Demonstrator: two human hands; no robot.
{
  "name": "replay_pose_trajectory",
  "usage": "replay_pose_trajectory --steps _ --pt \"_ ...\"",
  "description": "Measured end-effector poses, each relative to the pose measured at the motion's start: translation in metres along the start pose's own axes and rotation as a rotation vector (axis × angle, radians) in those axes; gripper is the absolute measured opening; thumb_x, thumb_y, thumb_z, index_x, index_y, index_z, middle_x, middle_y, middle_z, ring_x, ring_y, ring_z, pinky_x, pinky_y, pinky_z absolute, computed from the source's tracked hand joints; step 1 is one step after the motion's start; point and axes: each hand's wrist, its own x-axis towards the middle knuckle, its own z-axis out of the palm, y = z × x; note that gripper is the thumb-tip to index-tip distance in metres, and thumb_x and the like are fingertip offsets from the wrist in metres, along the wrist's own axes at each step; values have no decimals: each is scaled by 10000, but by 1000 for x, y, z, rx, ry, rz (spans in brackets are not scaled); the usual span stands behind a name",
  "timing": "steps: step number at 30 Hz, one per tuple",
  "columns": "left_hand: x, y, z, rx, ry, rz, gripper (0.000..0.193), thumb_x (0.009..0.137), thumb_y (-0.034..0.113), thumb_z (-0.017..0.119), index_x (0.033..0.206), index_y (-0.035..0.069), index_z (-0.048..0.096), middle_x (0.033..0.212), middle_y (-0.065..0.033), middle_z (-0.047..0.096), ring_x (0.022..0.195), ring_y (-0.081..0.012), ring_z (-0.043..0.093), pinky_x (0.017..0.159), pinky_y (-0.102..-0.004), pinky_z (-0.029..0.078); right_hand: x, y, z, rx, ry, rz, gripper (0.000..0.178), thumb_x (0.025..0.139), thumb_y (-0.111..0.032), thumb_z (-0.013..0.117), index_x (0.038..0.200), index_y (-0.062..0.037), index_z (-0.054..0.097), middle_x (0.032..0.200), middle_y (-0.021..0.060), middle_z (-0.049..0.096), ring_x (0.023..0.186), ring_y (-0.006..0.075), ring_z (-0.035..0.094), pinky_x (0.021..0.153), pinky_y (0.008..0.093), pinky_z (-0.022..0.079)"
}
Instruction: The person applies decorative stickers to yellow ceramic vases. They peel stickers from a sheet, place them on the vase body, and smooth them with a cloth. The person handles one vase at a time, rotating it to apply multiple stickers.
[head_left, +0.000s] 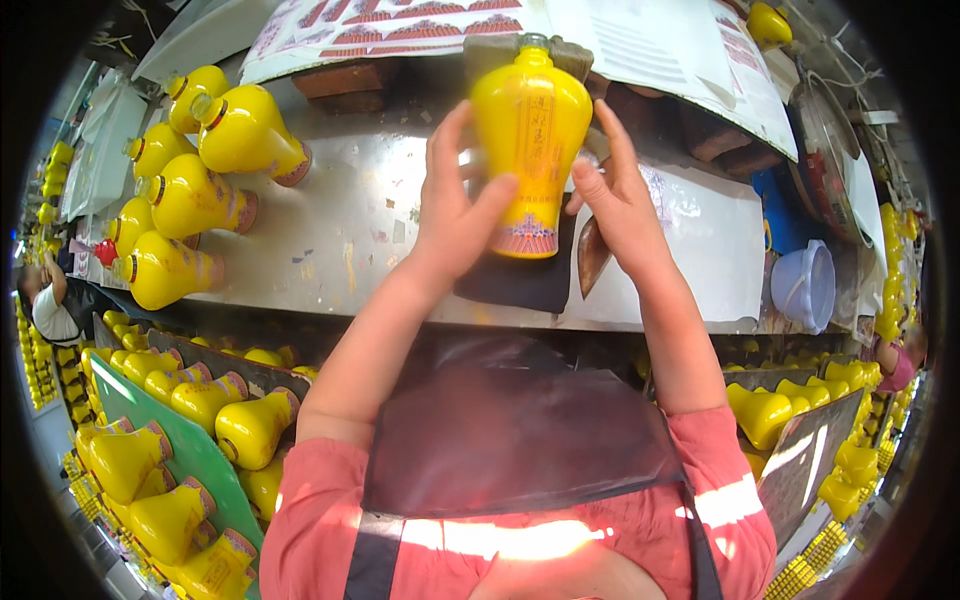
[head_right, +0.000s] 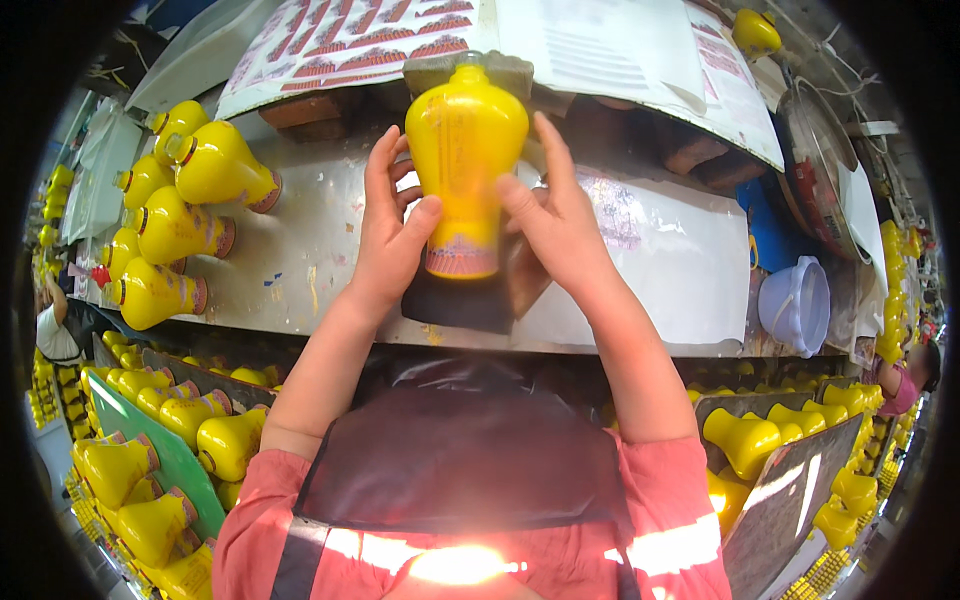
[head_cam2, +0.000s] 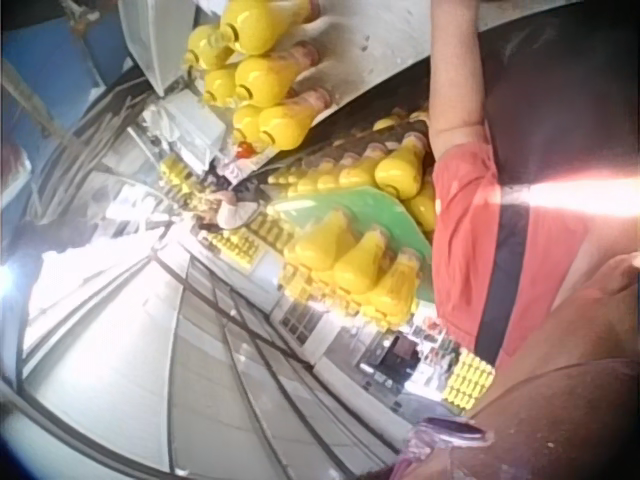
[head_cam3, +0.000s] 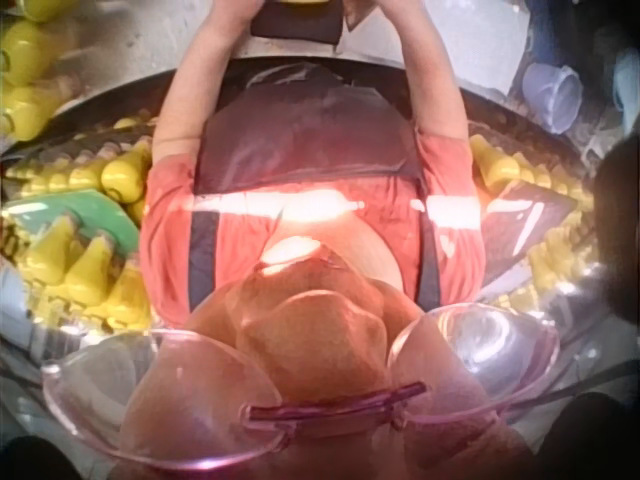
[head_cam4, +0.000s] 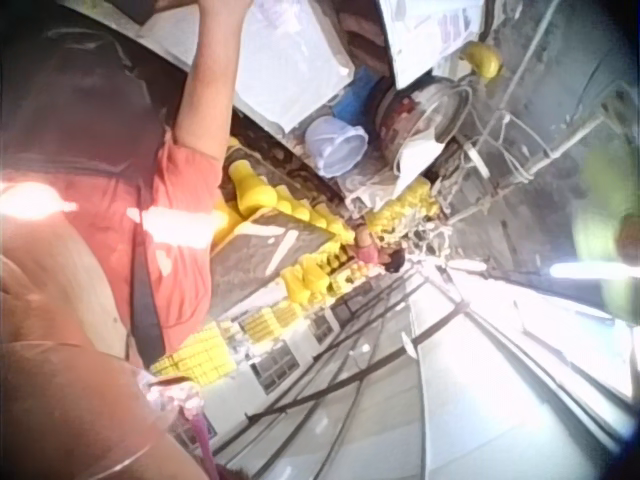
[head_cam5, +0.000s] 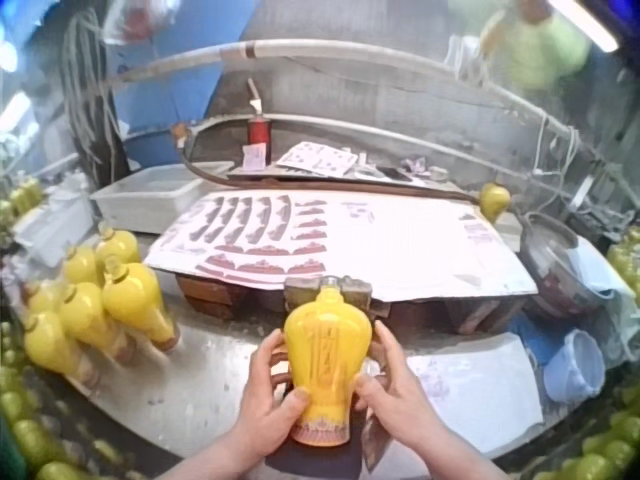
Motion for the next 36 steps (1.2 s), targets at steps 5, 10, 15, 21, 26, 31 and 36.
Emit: replay_pose_trajectory --steps 5,10,15,21,26,31,36 --pt "15 12 4 493 4 297 795 925 373 673 1580 61 350 1604 -233 244 1435 -445 300 1201 -533 298 23 -30 -5 -295 56 -72 716 867 -347 754 1466 -26 527 968 110 684 719 136 617 669 287 506" --pt "25 25 11 644 -37 231 768 923 401 683 1575 128 381 1597 -240 243 1407 -474 308 1188 -552 317 44 -40 6 -426 97 -158 672 894 -439 746 1401 -27 587 974 100 690 794 132 632 734 283 517" --pt "29 28 10 705 -57 251 745 916 394 694 1567 182 401 1572 -250 273 1396 -488 312 1180 -559 327 45 -41 9 -380 101 -59 655 881 -464 708 1352 -20 608 1233 236 694 1128 368 686 968 423 529" --pt "29 30 9 702 -66 264 739 909 388 706 1562 202 413 1560 -253 289 1386 -488 322 1175 -553 339 45 -40 8 -334 98 -85 620 893 -452 700 1342 -33 616 1209 229 703 1100 364 697 953 421 533" --pt "30 29 8 730 -71 293 784 908 392 708 1578 161 373 1552 -256 296 1381 -486 327 1179 -549 331 46 -37 8 -319 104 -88 613 891 -444 703 1340 -35 617 1197 235 708 1088 362 704 946 420 537" --pt "30 24 8 699 -60 304 917 903 391 713 1590 8 242 1578 -274 277 1407 -493 308 1201 -551 290 53 -50 4 -377 56 -10 631 862 -475 723 1303 -32 633 1126 237 729 1035 347 725 913 403 555" --pt "30 21 7 688 -74 301 950 901 399 717 1584 -35 220 1591 -289 273 1428 -501 296 1213 -551 269 65 -56 0 -438 54 95 652 816 -529 750 1230 -33 664 974 199 755 889 282 751 843 371 574"
